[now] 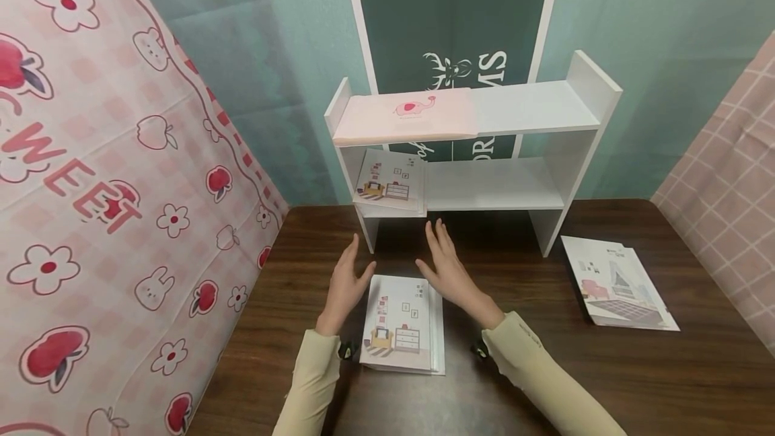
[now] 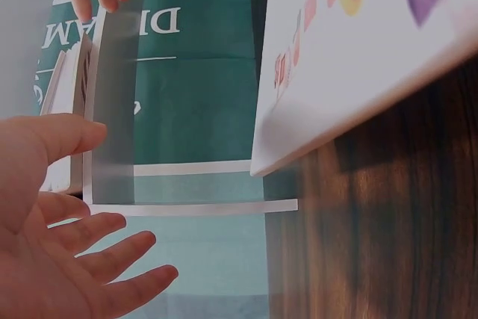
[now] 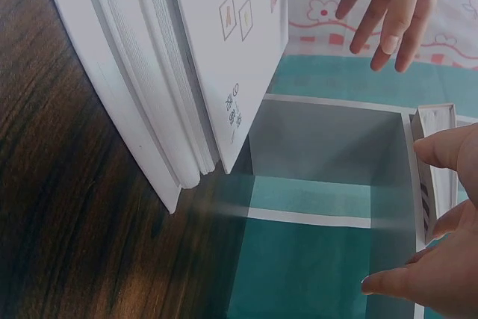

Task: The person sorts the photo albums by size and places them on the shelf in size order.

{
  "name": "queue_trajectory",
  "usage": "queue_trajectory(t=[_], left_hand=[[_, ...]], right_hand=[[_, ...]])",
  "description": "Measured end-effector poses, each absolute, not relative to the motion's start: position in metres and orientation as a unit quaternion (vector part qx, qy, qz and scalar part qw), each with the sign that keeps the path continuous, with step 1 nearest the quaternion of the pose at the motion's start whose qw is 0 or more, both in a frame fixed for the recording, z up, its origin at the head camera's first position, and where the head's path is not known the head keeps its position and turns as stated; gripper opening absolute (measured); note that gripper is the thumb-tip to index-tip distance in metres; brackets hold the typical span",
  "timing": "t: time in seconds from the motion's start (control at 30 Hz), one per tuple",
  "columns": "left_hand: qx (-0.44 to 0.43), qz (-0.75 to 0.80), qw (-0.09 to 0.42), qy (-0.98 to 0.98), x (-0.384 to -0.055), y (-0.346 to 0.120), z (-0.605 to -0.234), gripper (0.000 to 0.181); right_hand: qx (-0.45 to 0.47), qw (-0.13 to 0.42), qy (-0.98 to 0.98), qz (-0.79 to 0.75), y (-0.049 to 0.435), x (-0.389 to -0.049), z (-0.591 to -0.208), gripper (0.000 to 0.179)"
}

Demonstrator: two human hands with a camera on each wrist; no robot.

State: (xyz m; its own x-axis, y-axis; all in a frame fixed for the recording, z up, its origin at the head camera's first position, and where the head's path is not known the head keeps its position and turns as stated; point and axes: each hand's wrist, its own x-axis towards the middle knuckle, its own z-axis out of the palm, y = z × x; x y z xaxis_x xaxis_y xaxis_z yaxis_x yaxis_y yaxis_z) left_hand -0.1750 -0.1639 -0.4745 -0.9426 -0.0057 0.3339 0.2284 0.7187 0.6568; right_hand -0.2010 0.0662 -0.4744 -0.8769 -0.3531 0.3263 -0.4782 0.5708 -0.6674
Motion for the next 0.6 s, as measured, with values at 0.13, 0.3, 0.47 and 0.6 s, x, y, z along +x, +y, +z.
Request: queue_trajectory(t=[0.13, 0.3, 0.47, 0.6], left_hand=[[-0.063, -0.37, 0.157, -0.913, -0.174, -0.165, -0.475, 0.07], [-0.061, -0.369, 0.152, -0.915, -0.172, -0.166, -0.477, 0.071], [-0.06, -0.367, 0.15, -0.916, -0.169, -0.166, -0.481, 0.073], [-0.057, -0.366, 0.145, -0.917, -0.168, -0.166, -0.484, 0.074]], right_hand=[[0.232, 0.078, -0.884, 0.399, 0.066, -0.199, -0.474, 0.076], [0.231, 0.076, -0.886, 0.396, 0.066, -0.197, -0.478, 0.074], [0.225, 0.062, -0.888, 0.396, 0.067, -0.194, -0.481, 0.074], [0.22, 0.052, -0.89, 0.395, 0.067, -0.19, -0.482, 0.074]])
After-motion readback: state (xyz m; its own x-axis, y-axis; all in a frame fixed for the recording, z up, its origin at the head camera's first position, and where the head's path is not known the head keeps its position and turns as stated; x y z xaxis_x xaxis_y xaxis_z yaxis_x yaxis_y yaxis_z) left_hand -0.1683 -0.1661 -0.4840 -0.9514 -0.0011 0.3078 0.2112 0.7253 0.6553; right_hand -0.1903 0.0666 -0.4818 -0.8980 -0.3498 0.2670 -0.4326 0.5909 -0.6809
